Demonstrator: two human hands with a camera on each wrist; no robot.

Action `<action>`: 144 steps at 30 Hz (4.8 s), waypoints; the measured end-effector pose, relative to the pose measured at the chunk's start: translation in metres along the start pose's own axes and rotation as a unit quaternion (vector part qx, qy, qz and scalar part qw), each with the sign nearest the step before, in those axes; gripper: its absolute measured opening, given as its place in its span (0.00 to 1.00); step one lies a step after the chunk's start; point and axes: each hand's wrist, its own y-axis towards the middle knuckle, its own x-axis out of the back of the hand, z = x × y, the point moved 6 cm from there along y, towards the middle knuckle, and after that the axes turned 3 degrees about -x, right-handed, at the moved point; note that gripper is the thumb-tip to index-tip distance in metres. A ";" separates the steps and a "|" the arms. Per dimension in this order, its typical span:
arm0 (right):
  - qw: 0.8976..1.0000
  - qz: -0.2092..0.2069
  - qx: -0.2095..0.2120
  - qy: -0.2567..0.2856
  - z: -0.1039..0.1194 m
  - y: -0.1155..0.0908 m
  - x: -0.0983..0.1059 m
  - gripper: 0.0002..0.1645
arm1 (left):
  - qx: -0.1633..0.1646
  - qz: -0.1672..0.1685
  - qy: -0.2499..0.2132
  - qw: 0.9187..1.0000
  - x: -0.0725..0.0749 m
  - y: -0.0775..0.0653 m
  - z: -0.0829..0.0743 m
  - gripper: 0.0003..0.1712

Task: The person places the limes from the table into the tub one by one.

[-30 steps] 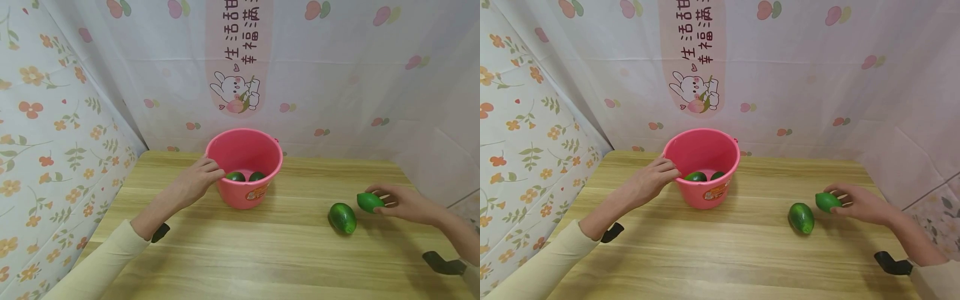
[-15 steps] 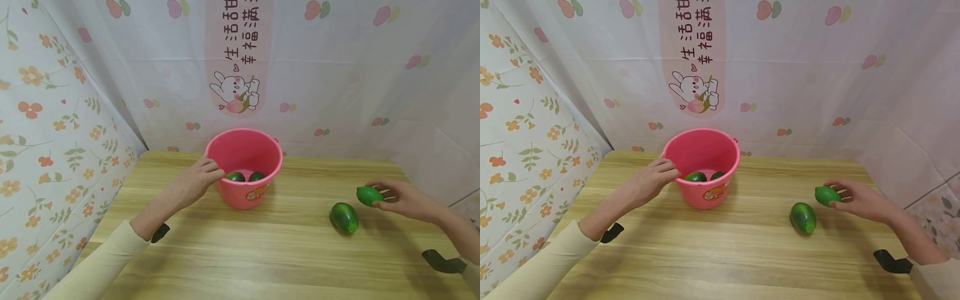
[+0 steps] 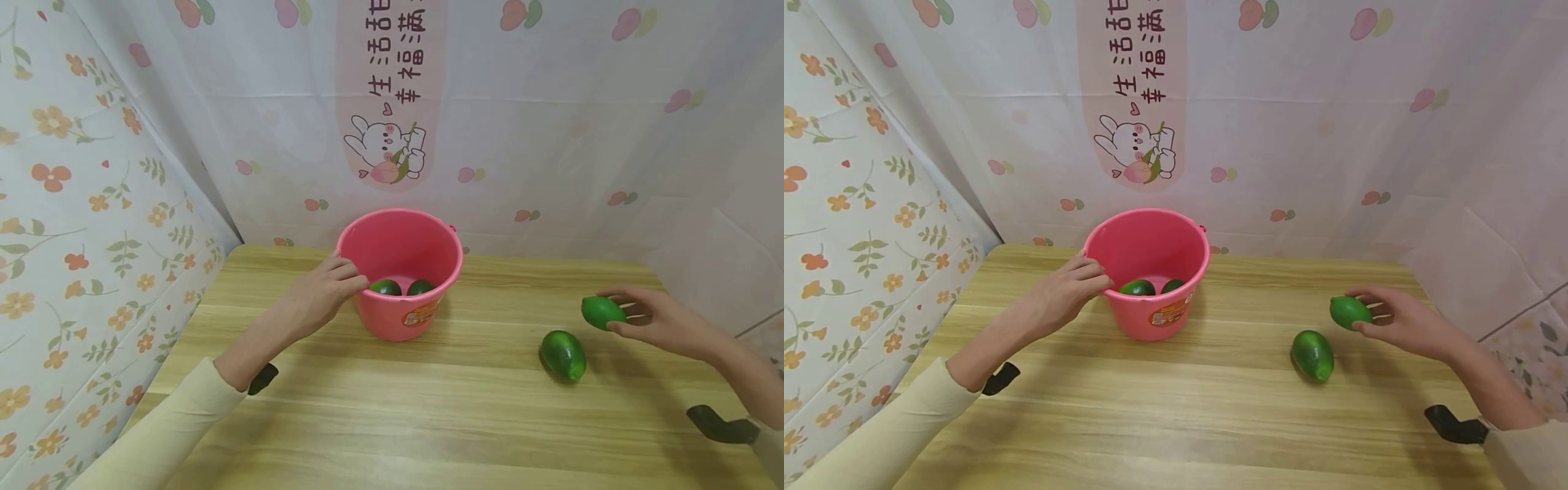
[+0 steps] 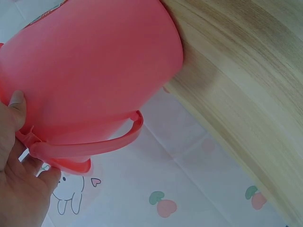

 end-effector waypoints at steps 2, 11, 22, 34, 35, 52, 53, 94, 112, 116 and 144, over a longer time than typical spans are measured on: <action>1.000 -0.002 0.002 -0.002 0.002 0.001 0.001 0.31 | -0.002 -0.003 -0.002 1.000 0.000 0.000 0.000 0.15; 1.000 -0.016 0.016 -0.006 0.007 0.007 0.004 0.32 | 0.001 0.005 -0.002 1.000 -0.002 0.001 0.002 0.15; 1.000 -0.023 0.008 -0.005 0.012 0.009 0.003 0.31 | 0.008 0.003 -0.005 1.000 -0.002 0.001 0.002 0.16; 0.999 -0.032 0.018 -0.007 0.017 0.020 0.000 0.32 | 0.002 0.001 -0.001 1.000 -0.001 0.001 0.000 0.15; 0.999 -0.033 0.020 -0.009 0.017 0.021 0.000 0.32 | 0.000 0.000 -0.001 1.000 -0.001 0.001 0.000 0.15; 1.000 -0.020 0.002 -0.021 0.028 0.035 -0.008 0.33 | 0.003 0.004 0.003 1.000 -0.002 0.000 0.001 0.16; 1.000 -0.019 0.002 -0.019 0.029 0.036 -0.008 0.33 | 0.005 0.005 0.002 1.000 -0.002 0.000 0.001 0.16; 1.000 -0.006 0.013 0.016 0.059 0.061 -0.022 0.32 | 0.013 0.012 0.007 1.000 -0.003 -0.001 0.001 0.16; 0.999 -0.004 0.020 0.025 0.072 0.071 -0.025 0.32 | 0.006 0.005 0.001 1.000 0.000 0.000 0.000 0.16; 0.999 -0.004 0.022 0.028 0.076 0.074 -0.025 0.32 | 0.000 0.003 0.004 1.000 -0.001 -0.001 0.000 0.15; 0.996 -0.014 0.078 0.028 0.098 0.098 -0.022 0.33 | 0.006 0.004 0.009 1.000 -0.002 -0.001 0.000 0.16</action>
